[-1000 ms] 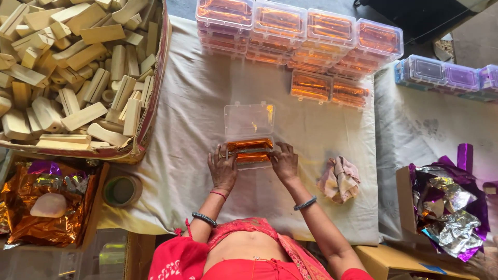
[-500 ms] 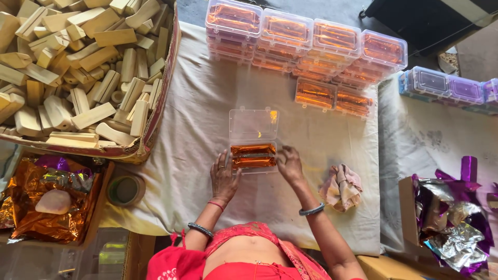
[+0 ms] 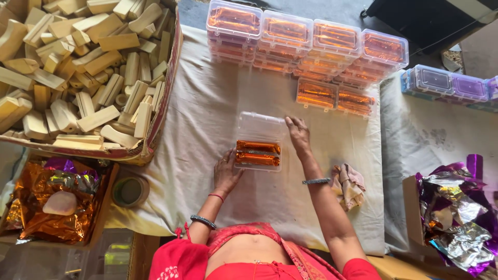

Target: The person wipes wooden blocks with a cloth, then wraps them in shiny orange foil. They place the wrapped blocks into clear plastic containers and stack them on the table. The person repeats this process for multiple wooden blocks.

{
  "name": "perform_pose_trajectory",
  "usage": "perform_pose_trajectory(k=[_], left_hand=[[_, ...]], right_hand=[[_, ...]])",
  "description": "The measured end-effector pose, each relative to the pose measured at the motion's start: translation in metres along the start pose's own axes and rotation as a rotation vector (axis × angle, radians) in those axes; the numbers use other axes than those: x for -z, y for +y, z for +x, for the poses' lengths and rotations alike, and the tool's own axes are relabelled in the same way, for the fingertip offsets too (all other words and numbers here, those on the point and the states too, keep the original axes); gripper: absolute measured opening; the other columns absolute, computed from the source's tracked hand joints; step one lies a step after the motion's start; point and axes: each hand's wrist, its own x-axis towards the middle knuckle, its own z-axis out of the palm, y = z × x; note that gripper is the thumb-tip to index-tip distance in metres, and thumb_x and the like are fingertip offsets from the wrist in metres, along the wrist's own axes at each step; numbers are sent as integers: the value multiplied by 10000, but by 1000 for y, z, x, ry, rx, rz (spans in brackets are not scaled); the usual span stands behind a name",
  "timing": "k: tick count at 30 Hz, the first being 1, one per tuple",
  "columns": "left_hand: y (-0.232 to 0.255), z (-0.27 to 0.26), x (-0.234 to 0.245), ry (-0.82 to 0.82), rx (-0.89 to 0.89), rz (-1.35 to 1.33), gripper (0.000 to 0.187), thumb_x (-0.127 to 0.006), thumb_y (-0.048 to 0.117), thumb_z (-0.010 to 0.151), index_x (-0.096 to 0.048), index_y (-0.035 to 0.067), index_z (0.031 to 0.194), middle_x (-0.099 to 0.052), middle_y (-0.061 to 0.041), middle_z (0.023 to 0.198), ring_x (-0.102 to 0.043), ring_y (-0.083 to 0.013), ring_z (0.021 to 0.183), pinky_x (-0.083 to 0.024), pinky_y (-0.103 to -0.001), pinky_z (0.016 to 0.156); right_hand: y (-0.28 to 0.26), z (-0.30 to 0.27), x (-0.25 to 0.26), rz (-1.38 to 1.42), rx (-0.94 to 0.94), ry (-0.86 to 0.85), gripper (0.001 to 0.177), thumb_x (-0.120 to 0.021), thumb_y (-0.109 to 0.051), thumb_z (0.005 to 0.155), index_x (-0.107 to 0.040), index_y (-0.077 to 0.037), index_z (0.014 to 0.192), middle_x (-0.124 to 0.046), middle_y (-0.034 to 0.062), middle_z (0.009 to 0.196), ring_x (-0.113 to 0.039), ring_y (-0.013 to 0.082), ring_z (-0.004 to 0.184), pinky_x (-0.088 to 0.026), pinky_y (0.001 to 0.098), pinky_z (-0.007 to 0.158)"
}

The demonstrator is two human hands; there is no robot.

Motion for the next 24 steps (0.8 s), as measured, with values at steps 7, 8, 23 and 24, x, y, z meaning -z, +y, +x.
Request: perform_pose_trajectory(k=[7,8,23,24], left_hand=[[-50,13,-31,74,213,-1026,671,-536,368,1017,-369,148,1629,-639,-91,1435,-534,-239,1376,-366,-347,1170],[-46,15,-28,59,291,-1090,654,-571,390,1019,-400,134,1596,-635,-74,1433,-564,-190,1344,-392,-320,1141],[-25,20,-26,128,197,-276,379,-724,332,896,-727,178,1242,-752,-40,1024,-719,-220,880,-561,-378,804],[-26,20,-29,125,234,-295,351,-730,343,889,-745,172,1196,-754,-45,1020,-720,-217,884,-561,-377,807]], right_hand=[[38,-93,15,103,17,-297,289,-760,-296,914,-751,-118,1142,-599,54,1377,-637,226,1242,-595,315,996],[40,-104,14,-17,115,-270,278,-796,-262,883,-770,-131,1127,-585,67,1393,-607,241,1273,-571,347,972],[98,-130,-28,498,-119,-35,525,-782,-179,876,-605,-68,1358,-676,75,1303,-661,142,1119,-544,328,972],[94,-133,-29,463,-113,-41,462,-761,-201,909,-664,-26,1326,-731,88,1234,-677,139,1106,-545,318,971]])
